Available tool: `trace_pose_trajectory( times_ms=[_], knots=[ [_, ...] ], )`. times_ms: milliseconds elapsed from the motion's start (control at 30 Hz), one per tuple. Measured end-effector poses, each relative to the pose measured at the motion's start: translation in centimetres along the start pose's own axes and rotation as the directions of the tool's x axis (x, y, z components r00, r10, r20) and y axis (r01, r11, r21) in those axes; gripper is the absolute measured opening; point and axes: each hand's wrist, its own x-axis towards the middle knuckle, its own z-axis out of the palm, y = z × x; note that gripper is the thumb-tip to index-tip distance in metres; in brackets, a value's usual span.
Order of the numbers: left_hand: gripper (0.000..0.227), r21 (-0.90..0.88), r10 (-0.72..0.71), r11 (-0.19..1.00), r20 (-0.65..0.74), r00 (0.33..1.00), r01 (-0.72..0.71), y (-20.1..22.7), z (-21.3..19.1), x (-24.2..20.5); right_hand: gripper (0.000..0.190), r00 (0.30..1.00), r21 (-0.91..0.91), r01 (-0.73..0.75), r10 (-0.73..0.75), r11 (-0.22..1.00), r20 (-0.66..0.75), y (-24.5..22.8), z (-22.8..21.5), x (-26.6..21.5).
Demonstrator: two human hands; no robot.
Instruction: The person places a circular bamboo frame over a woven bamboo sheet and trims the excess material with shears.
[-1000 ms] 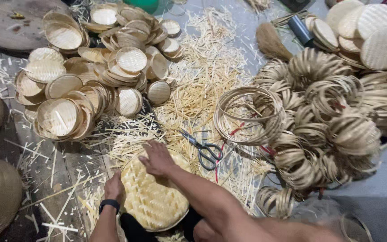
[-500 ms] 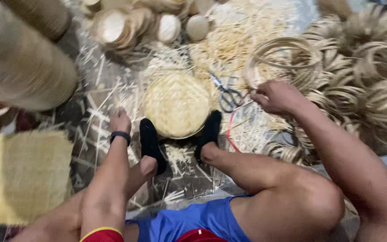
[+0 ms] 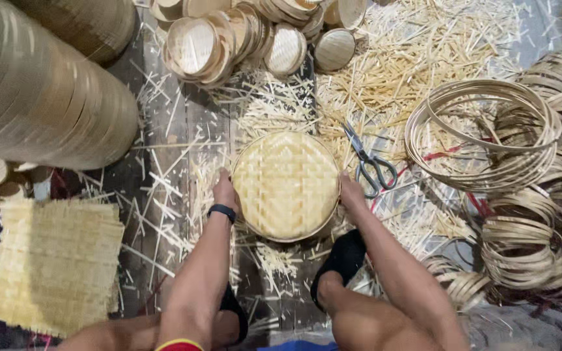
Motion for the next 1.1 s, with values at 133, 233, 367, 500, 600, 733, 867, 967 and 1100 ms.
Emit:
trace_pose_trajectory(
  times_ms=[133,233,367,500,600,733,867,967,1100],
  knots=[
    [0.065,-0.121,-0.029,0.993,-0.131,0.991,0.013,-1.3,0.3,0.0,0.065,0.996,0.512,-0.087,0.065,0.854,0.061,-0.1,2.8,-0.9],
    [0.068,-0.37,0.251,0.909,0.12,0.961,-0.192,-0.8,0.0,-0.5,0.06,0.975,0.63,0.158,-0.22,0.761,0.022,-3.3,0.8,-3.7],
    [0.059,-0.474,0.578,0.763,0.195,0.792,-0.44,3.5,-1.2,-4.1,0.053,0.857,0.7,0.387,-0.515,0.6,-0.033,-7.0,-4.7,-7.8],
    [0.05,-0.146,0.099,0.987,0.28,0.955,-0.06,7.1,-1.9,-9.0,0.062,0.951,0.561,-0.071,-0.114,0.825,0.288,-7.8,-6.1,-6.4],
    [0.054,-0.16,0.163,0.98,0.321,0.933,-0.116,3.3,-1.8,-6.9,0.061,0.985,0.393,0.125,-0.161,0.911,0.061,-4.1,-2.9,-5.7],
    [0.075,-0.069,0.243,0.97,0.266,0.933,-0.233,-0.8,-3.1,-2.5,0.055,0.925,0.494,0.257,-0.359,0.831,0.122,-0.8,-1.5,-5.7],
    [0.077,0.837,0.774,0.257,0.121,0.622,-0.484,-3.2,0.4,-7.2,0.058,0.865,-0.409,0.463,-0.501,0.786,0.018,-5.1,-1.2,-8.0],
    [0.101,0.828,0.606,0.424,0.042,0.794,-0.368,-5.1,4.8,-12.6,0.074,0.625,-0.53,0.742,-0.71,0.41,0.326,-10.4,0.6,-8.8],
    [0.104,0.807,0.647,0.48,-0.06,0.76,-0.344,-5.7,6.8,-14.0,0.077,0.188,-0.401,0.916,-0.872,-0.011,0.453,-13.8,3.1,-7.7]
  ],
)
